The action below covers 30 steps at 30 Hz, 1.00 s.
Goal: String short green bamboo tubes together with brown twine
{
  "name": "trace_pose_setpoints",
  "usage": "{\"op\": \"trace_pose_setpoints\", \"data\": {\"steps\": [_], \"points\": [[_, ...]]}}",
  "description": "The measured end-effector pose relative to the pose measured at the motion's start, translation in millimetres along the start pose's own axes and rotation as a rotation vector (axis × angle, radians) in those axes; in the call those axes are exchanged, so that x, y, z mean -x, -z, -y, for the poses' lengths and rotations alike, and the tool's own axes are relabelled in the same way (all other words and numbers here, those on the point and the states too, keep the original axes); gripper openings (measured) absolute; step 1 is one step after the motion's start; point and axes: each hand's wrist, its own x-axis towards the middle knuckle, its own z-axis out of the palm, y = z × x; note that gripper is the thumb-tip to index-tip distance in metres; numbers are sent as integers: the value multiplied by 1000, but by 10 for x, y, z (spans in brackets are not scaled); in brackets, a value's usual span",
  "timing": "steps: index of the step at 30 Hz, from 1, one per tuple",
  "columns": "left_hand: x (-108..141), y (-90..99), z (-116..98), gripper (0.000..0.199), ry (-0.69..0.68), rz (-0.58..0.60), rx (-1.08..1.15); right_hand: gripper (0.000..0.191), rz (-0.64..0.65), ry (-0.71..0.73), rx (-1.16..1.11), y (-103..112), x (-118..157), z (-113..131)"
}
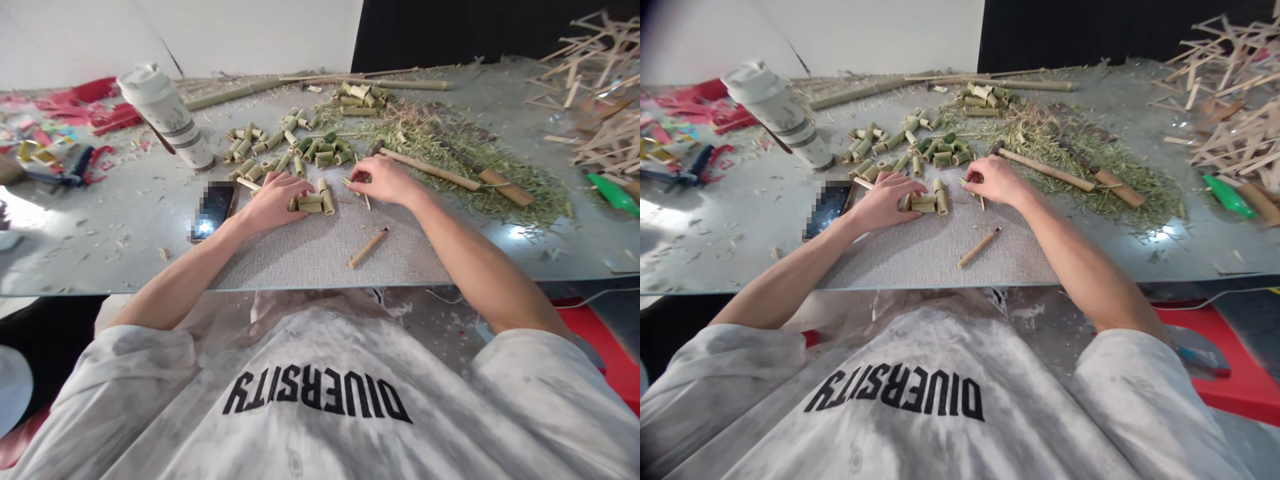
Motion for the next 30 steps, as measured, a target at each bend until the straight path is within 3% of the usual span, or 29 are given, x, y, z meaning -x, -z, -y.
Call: {"op": "trace_pose_setpoints", "data": {"steps": [5, 13, 21, 25, 30], "points": [[2, -38, 24, 44, -6, -8, -15, 26, 5, 1, -21, 2, 1, 4], [-5, -56, 36, 45, 10, 10, -2, 14, 17, -1, -4, 24, 8, 36], [64, 176, 104, 79, -14, 111, -67, 15, 29, -4, 8, 36, 6, 50], [77, 233, 154, 74, -3, 150, -83, 14, 25, 5, 2, 30, 3, 48], [75, 179, 189, 70, -30, 100, -86, 18, -14, -10, -27, 98, 17, 57]]}}
